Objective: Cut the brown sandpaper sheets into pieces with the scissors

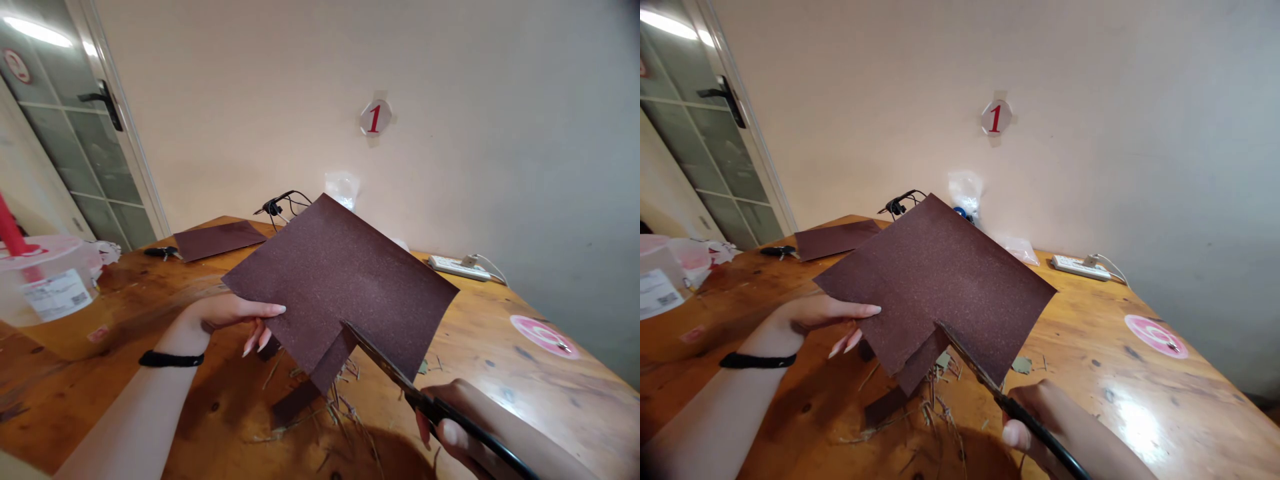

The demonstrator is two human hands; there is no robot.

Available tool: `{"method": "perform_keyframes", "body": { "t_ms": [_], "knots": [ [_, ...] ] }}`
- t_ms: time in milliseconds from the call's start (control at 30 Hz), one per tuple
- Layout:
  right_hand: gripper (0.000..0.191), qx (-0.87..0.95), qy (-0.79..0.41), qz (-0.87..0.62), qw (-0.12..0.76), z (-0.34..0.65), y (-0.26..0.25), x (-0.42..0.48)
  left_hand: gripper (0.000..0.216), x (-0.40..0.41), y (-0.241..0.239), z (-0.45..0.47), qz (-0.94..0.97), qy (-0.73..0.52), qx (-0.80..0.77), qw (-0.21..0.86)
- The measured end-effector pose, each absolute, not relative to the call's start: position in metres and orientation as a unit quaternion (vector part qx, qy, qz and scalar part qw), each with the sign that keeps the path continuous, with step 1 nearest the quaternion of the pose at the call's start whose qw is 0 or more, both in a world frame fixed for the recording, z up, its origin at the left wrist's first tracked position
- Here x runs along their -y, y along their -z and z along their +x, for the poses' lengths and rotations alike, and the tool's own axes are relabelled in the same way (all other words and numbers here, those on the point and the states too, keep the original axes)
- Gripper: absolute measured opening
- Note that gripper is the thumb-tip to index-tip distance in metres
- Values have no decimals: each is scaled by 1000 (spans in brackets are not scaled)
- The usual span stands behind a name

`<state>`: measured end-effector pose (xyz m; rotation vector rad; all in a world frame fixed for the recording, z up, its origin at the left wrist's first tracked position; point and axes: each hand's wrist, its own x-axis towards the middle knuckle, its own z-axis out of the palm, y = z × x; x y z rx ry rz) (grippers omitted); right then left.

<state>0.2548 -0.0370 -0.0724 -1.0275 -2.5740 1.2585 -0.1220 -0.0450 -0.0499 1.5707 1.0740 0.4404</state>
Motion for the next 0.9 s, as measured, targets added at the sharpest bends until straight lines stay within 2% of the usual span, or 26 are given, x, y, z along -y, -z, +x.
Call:
{"method": "perform_keyframes", "body": {
  "t_ms": [367, 900],
  "knots": [
    [67, 827, -439, -348, 50, 252, 71, 35, 57, 49, 46, -117, 648, -194, -478, 560],
    [77, 801, -415, -431, -28, 244, 66, 34, 54, 46, 51, -119, 618, -184, -498, 579]
  ]
}}
